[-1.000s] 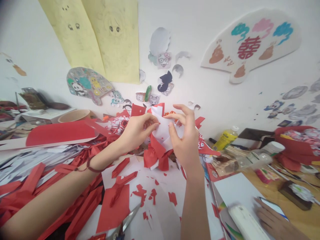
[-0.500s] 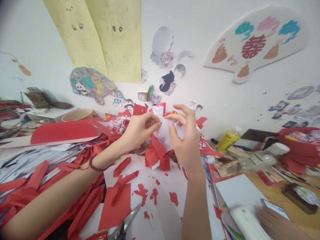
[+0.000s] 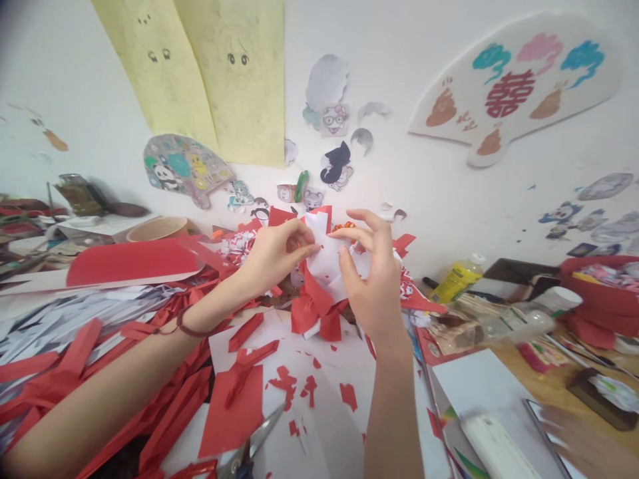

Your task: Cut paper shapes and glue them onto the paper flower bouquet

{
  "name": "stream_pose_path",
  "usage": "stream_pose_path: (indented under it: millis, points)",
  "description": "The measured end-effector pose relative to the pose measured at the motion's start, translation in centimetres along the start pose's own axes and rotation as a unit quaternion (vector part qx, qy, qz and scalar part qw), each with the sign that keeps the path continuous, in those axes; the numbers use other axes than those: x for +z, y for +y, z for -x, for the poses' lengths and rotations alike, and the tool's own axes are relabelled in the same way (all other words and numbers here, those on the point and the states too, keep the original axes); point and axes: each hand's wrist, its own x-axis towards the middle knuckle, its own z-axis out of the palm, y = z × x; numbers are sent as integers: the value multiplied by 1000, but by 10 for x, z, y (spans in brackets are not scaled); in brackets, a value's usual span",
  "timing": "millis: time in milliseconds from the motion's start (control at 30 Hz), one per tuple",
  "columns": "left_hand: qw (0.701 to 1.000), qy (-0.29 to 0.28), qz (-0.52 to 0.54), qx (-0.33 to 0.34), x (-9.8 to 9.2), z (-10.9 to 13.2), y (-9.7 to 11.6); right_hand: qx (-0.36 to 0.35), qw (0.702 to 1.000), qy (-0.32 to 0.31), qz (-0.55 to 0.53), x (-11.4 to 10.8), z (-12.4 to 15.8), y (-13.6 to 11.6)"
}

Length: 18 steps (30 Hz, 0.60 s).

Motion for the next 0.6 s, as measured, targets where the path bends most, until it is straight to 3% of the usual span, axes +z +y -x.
stream_pose_path:
  millis: [167,300,467,600]
  points:
    - [982,34,-123,135,-15,-8,-2,3,1000,9,-4,0,-1,0]
    - [963,-31,-170,208,-23,-26,0,7,1000,0,-12,-1,0,-1]
    - [946,-118,-184,239,-27,-49,0,8,1000,-7,-23,0,0,0]
    - [937,-152,-195,247,-26,-57,3,2,1000,-9,-27,2,0,2]
